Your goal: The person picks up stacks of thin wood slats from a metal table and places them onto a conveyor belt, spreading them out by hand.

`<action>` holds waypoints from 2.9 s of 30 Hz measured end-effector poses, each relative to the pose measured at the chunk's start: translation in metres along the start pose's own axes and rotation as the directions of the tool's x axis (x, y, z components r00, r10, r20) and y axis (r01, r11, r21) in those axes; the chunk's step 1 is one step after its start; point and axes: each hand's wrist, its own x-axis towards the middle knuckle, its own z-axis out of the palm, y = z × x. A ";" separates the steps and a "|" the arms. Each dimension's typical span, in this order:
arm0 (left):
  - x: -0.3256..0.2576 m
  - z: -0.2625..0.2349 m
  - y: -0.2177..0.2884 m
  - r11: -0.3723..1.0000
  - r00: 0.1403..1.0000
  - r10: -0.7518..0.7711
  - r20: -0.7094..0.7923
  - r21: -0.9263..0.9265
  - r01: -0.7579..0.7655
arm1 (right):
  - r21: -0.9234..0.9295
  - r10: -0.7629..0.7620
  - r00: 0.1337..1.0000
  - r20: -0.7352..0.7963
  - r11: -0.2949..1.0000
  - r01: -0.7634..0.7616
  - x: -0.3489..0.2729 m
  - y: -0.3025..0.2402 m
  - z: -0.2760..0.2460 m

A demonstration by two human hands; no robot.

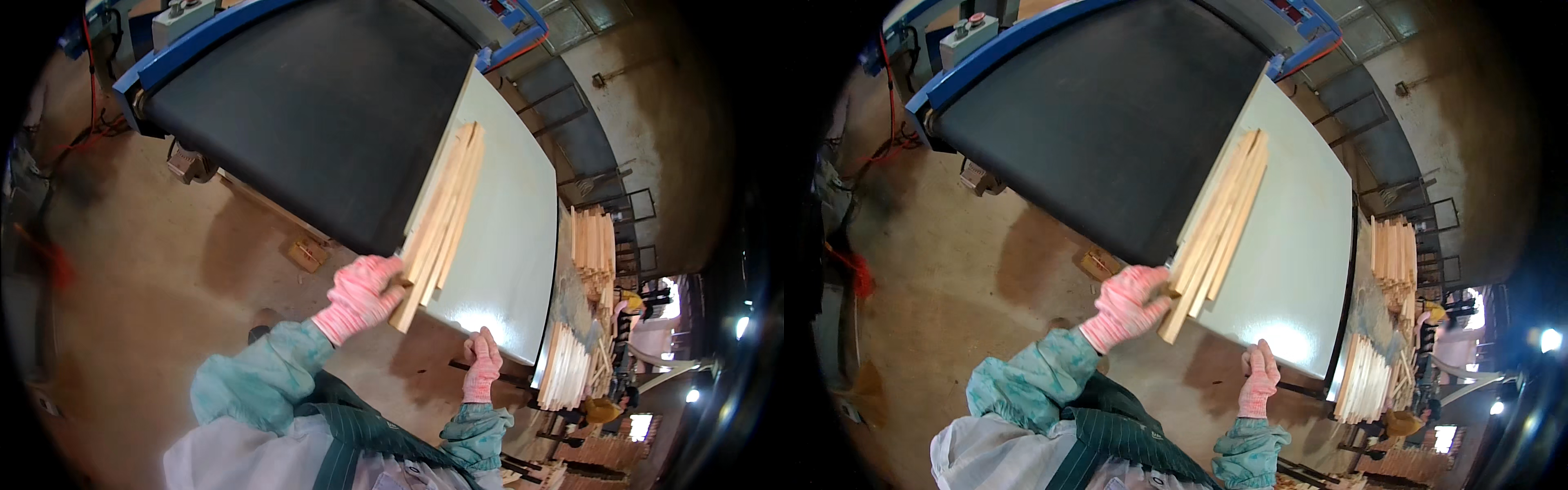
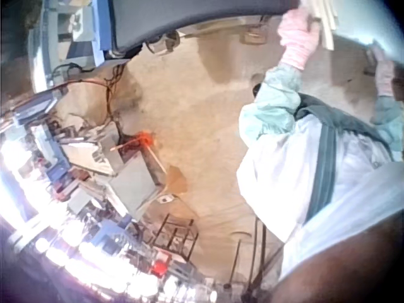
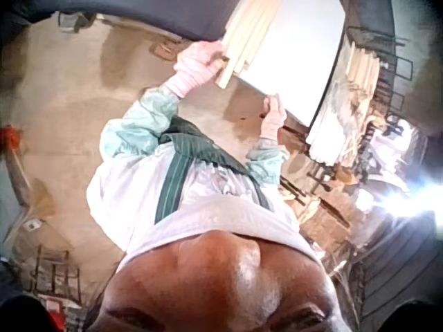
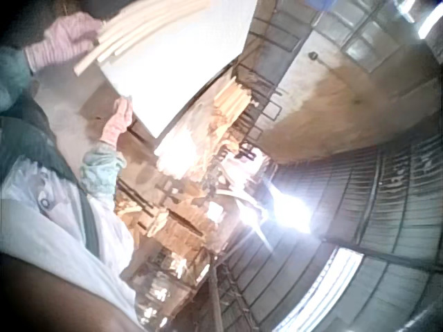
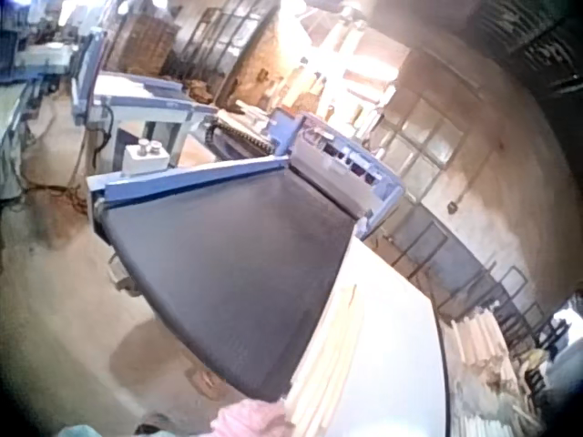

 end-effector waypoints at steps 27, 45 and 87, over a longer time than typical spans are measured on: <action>0.098 0.006 0.001 0.924 0.764 0.138 0.631 0.196 -0.329 | -0.068 0.177 0.977 0.115 0.983 -0.170 0.033 -0.032 0.129; 0.039 -0.038 0.015 -0.231 0.630 -0.202 0.750 -0.662 0.713 | 0.399 0.142 0.988 0.055 0.904 -0.152 -0.009 -0.005 0.033; -0.032 0.520 0.207 0.529 0.045 -0.004 0.999 -0.036 0.848 | 0.107 0.168 0.954 -0.247 0.984 -0.145 0.096 0.075 -0.353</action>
